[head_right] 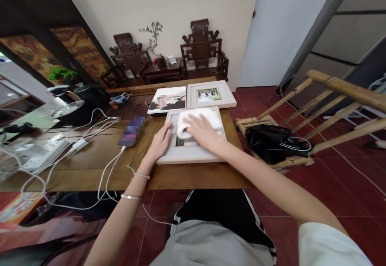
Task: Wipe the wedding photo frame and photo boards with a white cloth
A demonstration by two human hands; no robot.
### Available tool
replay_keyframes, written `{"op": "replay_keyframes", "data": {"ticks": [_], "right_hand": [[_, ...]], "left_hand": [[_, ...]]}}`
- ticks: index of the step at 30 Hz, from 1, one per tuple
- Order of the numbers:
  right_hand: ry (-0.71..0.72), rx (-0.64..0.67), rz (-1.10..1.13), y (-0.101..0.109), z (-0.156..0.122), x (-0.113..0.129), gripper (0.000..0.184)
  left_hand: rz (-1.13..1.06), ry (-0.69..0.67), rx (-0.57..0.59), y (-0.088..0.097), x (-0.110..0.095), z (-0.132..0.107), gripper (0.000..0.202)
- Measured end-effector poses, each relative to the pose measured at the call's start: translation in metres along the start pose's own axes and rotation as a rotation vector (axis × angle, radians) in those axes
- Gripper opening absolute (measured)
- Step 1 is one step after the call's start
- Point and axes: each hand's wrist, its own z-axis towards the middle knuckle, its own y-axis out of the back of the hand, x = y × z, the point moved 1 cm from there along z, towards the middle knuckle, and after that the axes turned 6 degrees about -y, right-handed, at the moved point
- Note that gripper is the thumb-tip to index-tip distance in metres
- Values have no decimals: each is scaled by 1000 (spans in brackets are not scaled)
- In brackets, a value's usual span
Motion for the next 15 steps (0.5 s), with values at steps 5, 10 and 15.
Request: {"op": "replay_keyframes", "data": {"ticks": [5, 10, 15], "right_hand": [[-219, -241, -162, 20, -2, -80, 41], [-113, -163, -209, -5, 3, -99, 43], [-30, 69, -187, -36, 5, -69, 47]], "left_hand": [[57, -58, 48, -2, 4, -1, 42], [74, -67, 57, -2, 4, -1, 39], [55, -58, 47, -1, 5, 0, 40]]}}
